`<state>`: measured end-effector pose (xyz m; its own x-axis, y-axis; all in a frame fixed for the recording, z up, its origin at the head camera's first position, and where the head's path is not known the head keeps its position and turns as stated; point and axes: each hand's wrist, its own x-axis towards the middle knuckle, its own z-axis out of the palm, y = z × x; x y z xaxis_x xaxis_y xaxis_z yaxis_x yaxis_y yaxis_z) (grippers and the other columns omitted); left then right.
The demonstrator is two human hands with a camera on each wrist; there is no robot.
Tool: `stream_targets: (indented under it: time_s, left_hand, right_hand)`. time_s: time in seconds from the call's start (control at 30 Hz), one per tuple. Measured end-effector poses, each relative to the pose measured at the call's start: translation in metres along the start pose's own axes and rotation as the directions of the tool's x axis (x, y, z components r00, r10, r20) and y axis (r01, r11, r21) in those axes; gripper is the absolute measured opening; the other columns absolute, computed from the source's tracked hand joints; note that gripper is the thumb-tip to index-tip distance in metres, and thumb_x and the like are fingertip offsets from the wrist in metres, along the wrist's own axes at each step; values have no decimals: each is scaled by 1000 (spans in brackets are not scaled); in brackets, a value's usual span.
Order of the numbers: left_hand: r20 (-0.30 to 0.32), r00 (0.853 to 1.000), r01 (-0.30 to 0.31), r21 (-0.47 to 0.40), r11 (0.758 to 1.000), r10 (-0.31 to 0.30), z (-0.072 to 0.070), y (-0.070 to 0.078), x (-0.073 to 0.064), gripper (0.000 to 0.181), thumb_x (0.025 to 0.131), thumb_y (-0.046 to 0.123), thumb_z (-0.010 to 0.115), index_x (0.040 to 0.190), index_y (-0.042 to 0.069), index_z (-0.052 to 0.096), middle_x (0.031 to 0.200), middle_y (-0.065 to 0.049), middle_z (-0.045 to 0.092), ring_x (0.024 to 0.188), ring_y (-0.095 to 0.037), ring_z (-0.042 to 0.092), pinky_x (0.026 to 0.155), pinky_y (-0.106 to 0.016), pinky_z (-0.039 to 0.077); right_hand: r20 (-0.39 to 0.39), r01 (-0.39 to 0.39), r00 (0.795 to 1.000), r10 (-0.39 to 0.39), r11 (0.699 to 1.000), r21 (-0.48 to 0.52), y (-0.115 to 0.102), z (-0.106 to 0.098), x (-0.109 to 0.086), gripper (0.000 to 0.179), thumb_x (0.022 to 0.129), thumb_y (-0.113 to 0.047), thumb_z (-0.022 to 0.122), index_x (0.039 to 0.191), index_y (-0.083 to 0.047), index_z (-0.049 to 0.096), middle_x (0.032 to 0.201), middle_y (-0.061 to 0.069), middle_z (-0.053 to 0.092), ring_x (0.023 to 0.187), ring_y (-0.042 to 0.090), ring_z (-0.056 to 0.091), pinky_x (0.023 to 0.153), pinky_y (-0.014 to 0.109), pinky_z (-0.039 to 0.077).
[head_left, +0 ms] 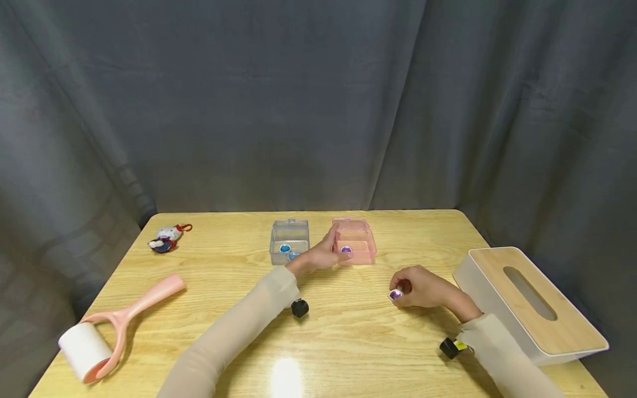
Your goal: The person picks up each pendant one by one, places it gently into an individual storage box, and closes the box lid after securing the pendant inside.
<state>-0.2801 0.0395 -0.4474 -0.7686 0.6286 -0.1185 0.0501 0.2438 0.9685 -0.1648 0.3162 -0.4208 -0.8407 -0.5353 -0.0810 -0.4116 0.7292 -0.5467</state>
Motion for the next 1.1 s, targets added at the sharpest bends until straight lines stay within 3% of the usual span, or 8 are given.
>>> stream_targets:
  time_s: [0.27, 0.43, 0.63, 0.87, 1.0, 1.1]
  left_hand:
    - [-7, 1000, 9, 23, 1000, -9, -1, -2, 1, 102, 99, 19, 69, 166, 19, -8, 171, -20, 9, 155, -36, 25, 130, -54, 14]
    - [-2, 1000, -10, 13, 1000, 10, -2, 0, 1, 98, 99, 18, 67, 166, 19, -5, 169, -22, 13, 153, -37, 28, 129, -55, 16]
    - [13, 1000, 15, 35, 999, -16, 2, 4, 4, 100, 100, 20, 66, 165, 20, -10, 172, -20, 3, 161, -34, 9, 131, -53, 11]
    - [-11, 1000, -8, 28, 1000, 8, 3, 0, 6, 95, 99, 16, 68, 165, 16, 0, 165, -23, 22, 152, -39, 30, 128, -55, 20]
    - [-28, 999, 26, 43, 999, -24, 1, -2, 2, 99, 99, 19, 68, 166, 17, -5, 170, -22, 12, 157, -37, 19, 130, -53, 16]
    - [-25, 999, 34, 52, 998, -33, 1, -1, 1, 101, 99, 21, 67, 166, 18, -8, 172, -22, 7, 160, -35, 14, 130, -52, 14]
  right_hand:
    - [-74, 51, 996, -54, 998, -44, 2, 5, 10, 11, 85, -10, 81, 94, -9, 74, 83, 0, 65, 72, 1, 52, 63, 20, 48]
    - [-46, -7, 999, 8, 1000, 6, 2, 2, 11, 21, 82, -13, 87, 98, -7, 74, 83, 0, 64, 70, 0, 50, 62, 20, 47]
    - [-30, -45, 998, 47, 998, 50, -1, -1, 8, 20, 78, -12, 89, 92, -8, 74, 77, -2, 64, 69, 1, 50, 61, 19, 46]
    - [-31, 49, 998, -49, 999, -9, -4, 6, 11, 13, 84, -13, 84, 95, -9, 77, 84, -3, 69, 72, 1, 54, 63, 19, 49]
    - [-58, 101, 993, -104, 994, -48, -3, 9, 16, 13, 83, -13, 83, 94, -10, 78, 84, -2, 68, 72, 4, 56, 62, 19, 50]
    - [-84, 121, 989, -122, 992, -19, -2, 9, 17, 12, 83, -12, 83, 93, -10, 77, 80, -3, 68, 69, 2, 55, 60, 19, 50]
